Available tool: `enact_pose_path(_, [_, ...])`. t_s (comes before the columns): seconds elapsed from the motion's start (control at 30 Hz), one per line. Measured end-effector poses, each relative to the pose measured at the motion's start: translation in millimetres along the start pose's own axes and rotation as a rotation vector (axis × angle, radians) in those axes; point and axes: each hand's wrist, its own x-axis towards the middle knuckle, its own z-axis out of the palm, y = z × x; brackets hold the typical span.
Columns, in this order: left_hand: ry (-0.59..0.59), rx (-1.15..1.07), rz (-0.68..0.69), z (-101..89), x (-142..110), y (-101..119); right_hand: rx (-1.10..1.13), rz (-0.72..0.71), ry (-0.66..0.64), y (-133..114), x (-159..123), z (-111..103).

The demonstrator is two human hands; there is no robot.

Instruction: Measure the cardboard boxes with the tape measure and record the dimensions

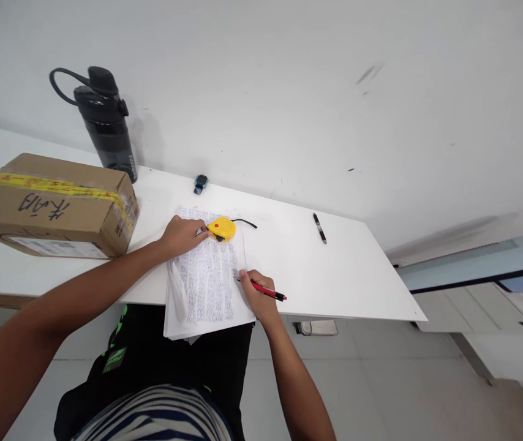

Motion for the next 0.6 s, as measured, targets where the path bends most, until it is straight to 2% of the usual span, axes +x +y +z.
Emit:
enact_pose_path(0.1, [0.008,0.003,0.004,0.2,0.2,0.0,0.006,-0.011,0.022,1.5,0.9,-0.5])
enact_pose_path(0.27, [0.018,-0.005,-0.004,0.3,0.8,0.3,0.008,-0.008,-0.026,2.2,2.3,-1.5])
enact_pose_path(0.6, [0.036,-0.046,-0.049,-1.7,-0.7,2.2,0.037,0.010,0.031,2.6,1.0,-0.2])
